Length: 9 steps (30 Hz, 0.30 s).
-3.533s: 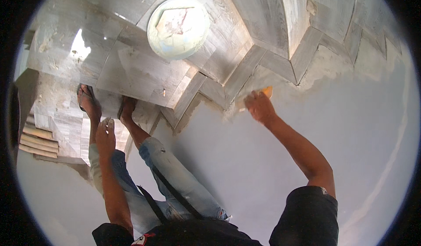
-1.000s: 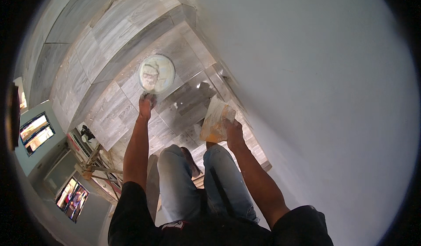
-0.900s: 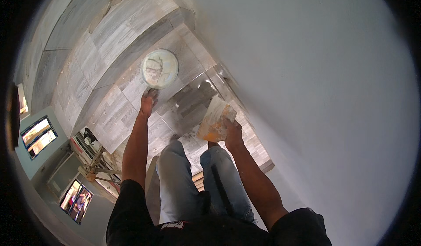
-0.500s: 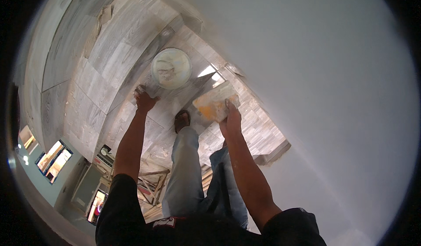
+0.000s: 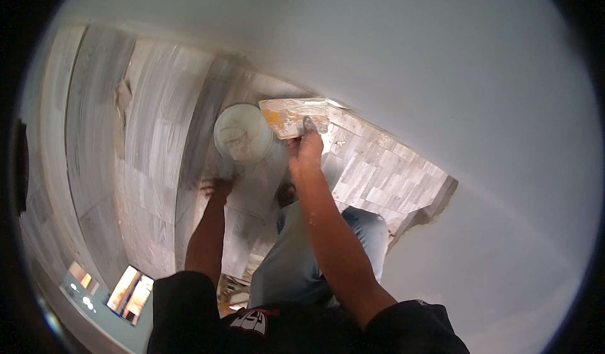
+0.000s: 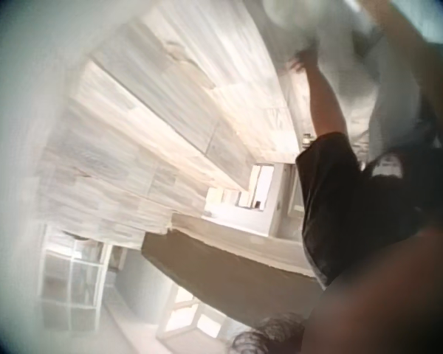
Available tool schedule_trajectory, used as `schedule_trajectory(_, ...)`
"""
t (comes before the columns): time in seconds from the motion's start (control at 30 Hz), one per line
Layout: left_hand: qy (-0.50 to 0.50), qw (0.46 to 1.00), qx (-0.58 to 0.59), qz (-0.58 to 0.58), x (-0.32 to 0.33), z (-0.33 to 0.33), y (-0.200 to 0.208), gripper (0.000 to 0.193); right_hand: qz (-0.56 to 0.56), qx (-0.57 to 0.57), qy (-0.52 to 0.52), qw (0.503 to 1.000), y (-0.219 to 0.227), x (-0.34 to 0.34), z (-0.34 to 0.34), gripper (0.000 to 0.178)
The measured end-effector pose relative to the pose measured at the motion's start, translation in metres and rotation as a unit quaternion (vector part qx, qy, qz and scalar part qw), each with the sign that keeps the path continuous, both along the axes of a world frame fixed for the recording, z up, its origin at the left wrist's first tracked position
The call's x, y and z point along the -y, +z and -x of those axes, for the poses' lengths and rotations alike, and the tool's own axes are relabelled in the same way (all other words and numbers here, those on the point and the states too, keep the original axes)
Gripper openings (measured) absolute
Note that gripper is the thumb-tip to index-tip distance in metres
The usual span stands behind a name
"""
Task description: The person applies grout to the joints between tiles on a staircase using a small trowel and a bucket. They scoop grout from the bucket, spread it into the gaps, and smooth the surface while moving down the stairs.
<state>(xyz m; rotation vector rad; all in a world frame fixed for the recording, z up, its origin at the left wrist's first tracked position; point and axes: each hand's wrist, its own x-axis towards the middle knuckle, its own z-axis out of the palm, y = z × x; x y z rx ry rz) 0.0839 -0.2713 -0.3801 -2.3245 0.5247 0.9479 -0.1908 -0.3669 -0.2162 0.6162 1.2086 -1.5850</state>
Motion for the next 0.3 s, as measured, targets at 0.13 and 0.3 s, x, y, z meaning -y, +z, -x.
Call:
schedule_trajectory(0.13, 0.033, 0.999, 0.014, 0.037, -0.003, 0.016, -0.001, 0.15, 0.02, 0.035, -0.063, 0.997, -0.015, 0.003, -0.007, 0.036)
schedule_trajectory(0.3, 0.034, 0.993, -0.097, 0.054, -0.019, -0.018, -0.026, 0.133, 0.046, 0.032, -0.129, 0.99, -0.02, 0.003, -0.024, 0.039)
